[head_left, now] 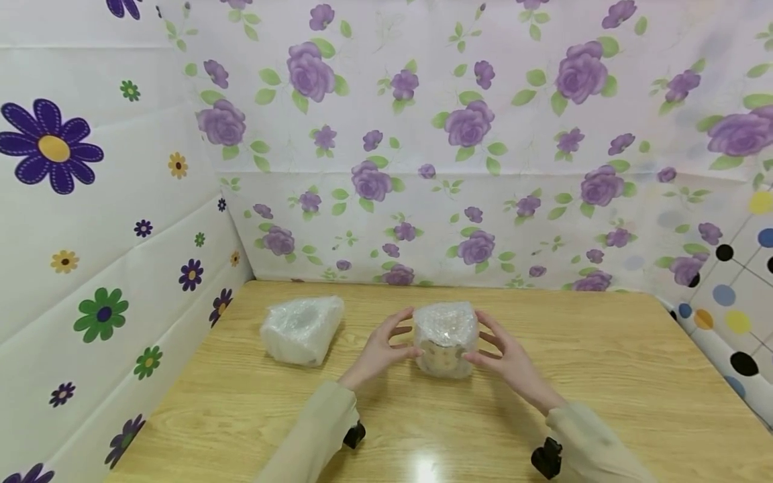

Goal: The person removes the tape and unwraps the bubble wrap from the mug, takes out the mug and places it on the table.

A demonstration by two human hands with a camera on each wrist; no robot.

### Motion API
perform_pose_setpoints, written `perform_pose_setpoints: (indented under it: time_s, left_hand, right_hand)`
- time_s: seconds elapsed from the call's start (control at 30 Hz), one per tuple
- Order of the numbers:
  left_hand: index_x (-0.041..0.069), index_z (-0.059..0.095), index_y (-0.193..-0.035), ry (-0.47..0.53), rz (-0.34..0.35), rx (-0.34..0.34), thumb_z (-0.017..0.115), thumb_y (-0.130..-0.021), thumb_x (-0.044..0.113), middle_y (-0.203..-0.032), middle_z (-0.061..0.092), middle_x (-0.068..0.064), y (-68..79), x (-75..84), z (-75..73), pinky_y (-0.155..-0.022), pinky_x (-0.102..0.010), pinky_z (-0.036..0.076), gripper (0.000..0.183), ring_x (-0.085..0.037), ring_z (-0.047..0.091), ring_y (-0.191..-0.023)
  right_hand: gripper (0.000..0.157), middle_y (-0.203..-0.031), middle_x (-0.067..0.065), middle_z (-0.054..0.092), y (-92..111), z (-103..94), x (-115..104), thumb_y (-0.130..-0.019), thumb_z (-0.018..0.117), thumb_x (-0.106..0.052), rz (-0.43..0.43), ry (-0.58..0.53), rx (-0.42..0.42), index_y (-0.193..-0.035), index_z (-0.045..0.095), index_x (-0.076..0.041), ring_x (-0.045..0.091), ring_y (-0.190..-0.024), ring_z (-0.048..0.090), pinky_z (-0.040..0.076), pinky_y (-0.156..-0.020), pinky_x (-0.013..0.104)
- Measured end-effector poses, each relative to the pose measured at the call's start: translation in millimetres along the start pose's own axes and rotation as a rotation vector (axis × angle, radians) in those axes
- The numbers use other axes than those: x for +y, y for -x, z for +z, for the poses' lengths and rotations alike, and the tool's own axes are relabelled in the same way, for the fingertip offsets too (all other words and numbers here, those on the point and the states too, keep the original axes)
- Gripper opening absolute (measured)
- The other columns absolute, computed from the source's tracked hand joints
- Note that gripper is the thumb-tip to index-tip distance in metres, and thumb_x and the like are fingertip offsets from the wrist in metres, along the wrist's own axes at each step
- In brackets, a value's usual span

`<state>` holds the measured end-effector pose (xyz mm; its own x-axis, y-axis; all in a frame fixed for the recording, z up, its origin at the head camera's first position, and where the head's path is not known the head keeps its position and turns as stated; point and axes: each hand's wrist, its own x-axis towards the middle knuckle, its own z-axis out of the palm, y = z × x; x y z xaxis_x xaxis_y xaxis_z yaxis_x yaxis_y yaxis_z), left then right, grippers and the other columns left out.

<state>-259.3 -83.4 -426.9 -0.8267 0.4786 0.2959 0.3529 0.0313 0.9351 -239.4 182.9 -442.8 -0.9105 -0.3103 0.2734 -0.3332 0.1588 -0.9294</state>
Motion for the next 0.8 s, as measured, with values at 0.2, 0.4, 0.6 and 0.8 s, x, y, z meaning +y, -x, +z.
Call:
perform_pose_setpoints:
  time_s: [0.2,0.4,0.6,0.8]
  left_hand:
    - [0.004,0.031,-0.139,0.014,-0.006,0.030,0.066,-0.081,-0.002,-0.139,0.028,-0.017,0.9,-1.0,2.1,-0.082,-0.034,0.046,0.068,-0.039,0.037,-0.117]
    - [0.007,0.033,-0.138,0.030,-0.034,0.065,0.065,-0.082,0.000,-0.134,0.033,-0.017,-0.8,-3.3,5.5,-0.079,-0.034,0.048,0.065,-0.035,0.042,-0.114]
    - [0.007,0.034,-0.138,0.041,-0.059,0.093,0.066,-0.082,0.001,-0.134,0.035,-0.016,-4.2,-4.8,9.0,-0.078,-0.035,0.048,0.065,-0.035,0.048,-0.107]
    - [0.005,0.033,-0.138,0.045,-0.043,0.103,0.065,-0.083,0.001,-0.132,0.034,-0.019,-4.5,-4.8,10.4,-0.077,-0.035,0.048,0.064,-0.037,0.049,-0.104]
  right_hand:
    - [0.079,-0.145,0.018,0.014,1.2,5.9,-8.3,-0.080,0.070,-0.009,0.026,0.006,0.008,-0.143,0.022,-0.010,0.044,-0.122,0.028,0.038,-0.088,0.048]
    - [0.079,-0.146,0.010,0.017,-0.2,3.6,6.8,-0.079,0.071,-0.020,0.065,0.035,0.036,-0.144,0.025,-0.018,0.039,-0.122,0.031,0.045,-0.082,0.039]
    - [0.077,-0.146,0.012,0.019,-1.8,0.6,13.9,-0.079,0.071,-0.018,0.043,0.022,0.054,-0.143,0.028,-0.015,0.041,-0.120,0.033,0.046,-0.081,0.040]
    - [0.076,-0.146,0.009,0.018,-2.5,2.2,11.2,-0.079,0.071,-0.016,0.064,-0.044,0.055,-0.142,0.030,-0.016,0.039,-0.121,0.032,0.046,-0.081,0.038]
